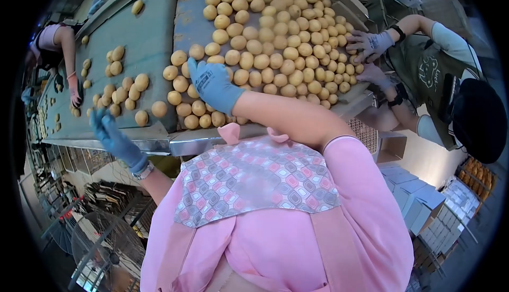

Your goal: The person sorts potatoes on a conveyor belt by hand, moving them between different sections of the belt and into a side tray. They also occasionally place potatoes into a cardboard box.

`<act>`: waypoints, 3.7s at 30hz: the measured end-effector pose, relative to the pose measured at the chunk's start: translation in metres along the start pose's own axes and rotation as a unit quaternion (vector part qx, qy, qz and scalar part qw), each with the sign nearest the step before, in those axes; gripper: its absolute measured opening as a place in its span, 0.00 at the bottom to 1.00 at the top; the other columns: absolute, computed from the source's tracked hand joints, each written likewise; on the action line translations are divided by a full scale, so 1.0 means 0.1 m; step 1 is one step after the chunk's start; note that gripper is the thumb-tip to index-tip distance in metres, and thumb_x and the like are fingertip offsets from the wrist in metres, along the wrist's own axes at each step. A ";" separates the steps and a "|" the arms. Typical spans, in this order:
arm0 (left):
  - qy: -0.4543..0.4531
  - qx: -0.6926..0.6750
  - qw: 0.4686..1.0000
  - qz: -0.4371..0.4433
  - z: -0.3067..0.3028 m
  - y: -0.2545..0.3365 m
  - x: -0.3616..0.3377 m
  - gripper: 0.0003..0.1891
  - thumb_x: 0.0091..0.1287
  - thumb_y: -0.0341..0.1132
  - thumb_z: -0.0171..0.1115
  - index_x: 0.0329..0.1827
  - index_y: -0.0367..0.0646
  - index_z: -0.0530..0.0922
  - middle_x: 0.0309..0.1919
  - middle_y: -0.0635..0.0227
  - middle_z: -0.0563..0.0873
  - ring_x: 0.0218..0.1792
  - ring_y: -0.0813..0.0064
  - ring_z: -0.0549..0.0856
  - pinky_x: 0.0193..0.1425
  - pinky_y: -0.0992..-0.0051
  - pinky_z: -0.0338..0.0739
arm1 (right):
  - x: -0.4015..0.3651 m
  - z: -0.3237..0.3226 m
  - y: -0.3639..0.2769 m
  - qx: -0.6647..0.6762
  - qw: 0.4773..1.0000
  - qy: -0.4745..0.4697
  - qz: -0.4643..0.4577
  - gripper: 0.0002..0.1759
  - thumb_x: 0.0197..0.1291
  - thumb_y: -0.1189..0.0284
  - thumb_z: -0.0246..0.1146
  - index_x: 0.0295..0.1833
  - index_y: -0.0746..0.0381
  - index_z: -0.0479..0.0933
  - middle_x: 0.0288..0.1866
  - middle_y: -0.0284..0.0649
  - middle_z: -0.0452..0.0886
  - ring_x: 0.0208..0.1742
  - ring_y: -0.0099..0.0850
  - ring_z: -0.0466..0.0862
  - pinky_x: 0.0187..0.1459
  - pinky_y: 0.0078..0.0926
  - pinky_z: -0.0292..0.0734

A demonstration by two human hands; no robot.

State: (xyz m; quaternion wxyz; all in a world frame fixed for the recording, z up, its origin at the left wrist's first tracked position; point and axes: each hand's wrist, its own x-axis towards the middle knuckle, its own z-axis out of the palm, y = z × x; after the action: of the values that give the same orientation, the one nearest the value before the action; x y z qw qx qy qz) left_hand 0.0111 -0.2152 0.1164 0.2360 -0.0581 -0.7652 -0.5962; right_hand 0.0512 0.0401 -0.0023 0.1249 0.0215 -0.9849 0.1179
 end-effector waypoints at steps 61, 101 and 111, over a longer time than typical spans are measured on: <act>-0.111 0.407 0.884 0.203 0.43 0.22 0.39 0.28 0.75 0.37 0.60 0.79 0.52 0.77 0.83 0.50 0.68 0.83 0.36 0.61 0.84 0.40 0.57 | 1.60 -0.38 0.86 -0.068 0.981 -0.064 0.170 0.12 0.70 0.71 0.66 0.57 0.52 0.82 0.55 0.40 0.90 0.50 0.39 0.92 0.46 0.42 0.86; -0.302 0.101 0.932 0.173 0.86 0.30 0.20 0.38 0.69 0.31 0.74 0.81 0.37 0.69 0.78 0.48 0.74 0.72 0.50 0.79 0.74 0.56 0.77 | 1.05 -0.97 1.11 0.259 0.951 0.156 0.066 0.18 0.69 0.57 0.71 0.55 0.58 0.83 0.42 0.43 0.88 0.46 0.41 0.88 0.49 0.40 0.83; 0.107 0.088 0.987 0.079 -0.31 0.09 0.62 0.17 0.85 0.31 0.53 0.68 0.32 0.81 0.49 0.61 0.90 0.35 0.77 0.85 0.34 0.78 0.78 | 0.10 -0.79 0.85 0.182 0.982 0.032 -0.024 0.22 0.73 0.65 0.67 0.69 0.57 0.81 0.61 0.41 0.88 0.55 0.40 0.88 0.60 0.40 0.80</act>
State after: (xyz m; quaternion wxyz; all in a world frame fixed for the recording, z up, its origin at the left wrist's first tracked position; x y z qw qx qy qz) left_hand -0.0313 -0.2539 0.1563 0.3670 -0.0336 -0.7781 -0.5087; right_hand 0.0541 0.1409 0.0556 0.1530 0.0642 -0.9416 0.2931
